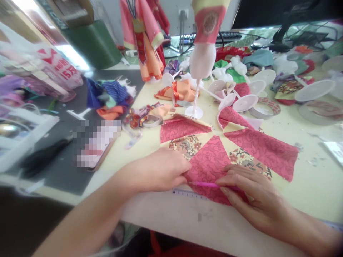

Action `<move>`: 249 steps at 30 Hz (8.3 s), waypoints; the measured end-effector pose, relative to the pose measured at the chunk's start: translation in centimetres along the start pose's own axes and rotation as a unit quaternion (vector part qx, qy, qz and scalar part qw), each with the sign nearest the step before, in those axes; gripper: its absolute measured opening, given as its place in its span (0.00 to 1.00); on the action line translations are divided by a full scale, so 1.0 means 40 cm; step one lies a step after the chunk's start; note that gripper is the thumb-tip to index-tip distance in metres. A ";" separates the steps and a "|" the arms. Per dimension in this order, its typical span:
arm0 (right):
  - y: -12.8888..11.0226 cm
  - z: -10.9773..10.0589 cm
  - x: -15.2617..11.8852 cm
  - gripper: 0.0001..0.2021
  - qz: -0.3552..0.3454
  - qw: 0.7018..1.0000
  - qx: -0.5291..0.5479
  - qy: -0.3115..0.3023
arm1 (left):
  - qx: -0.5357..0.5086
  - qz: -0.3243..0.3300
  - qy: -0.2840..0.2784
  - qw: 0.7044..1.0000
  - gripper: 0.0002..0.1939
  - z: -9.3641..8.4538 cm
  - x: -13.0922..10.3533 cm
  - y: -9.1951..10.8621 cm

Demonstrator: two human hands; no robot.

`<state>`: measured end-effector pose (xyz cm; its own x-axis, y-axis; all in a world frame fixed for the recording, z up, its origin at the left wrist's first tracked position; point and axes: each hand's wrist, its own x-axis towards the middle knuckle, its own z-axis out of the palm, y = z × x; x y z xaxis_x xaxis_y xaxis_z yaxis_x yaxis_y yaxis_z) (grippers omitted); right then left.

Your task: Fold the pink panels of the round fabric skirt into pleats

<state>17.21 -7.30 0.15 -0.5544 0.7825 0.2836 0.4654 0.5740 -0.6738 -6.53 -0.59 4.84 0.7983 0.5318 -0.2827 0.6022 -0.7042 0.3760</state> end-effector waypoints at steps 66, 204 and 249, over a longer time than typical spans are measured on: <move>-0.003 0.002 -0.003 0.08 0.021 0.999 -0.023 -0.009 | -0.012 0.007 -0.006 1.000 0.09 0.004 0.010 0.000; 0.007 0.004 -0.009 0.09 -0.044 0.995 -0.088 -0.012 | 0.082 -0.008 0.345 0.935 0.15 0.207 -0.100 0.094; 0.002 -0.018 -0.003 0.05 0.052 0.993 -0.007 0.101 | 0.060 -0.028 0.311 0.948 0.18 0.210 -0.104 0.090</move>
<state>17.84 -7.16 0.55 -0.3527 0.8698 0.3450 0.5232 0.4889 -0.6980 -7.69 -9.29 -0.02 0.6328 0.7178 0.2904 0.6692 -0.6957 0.2613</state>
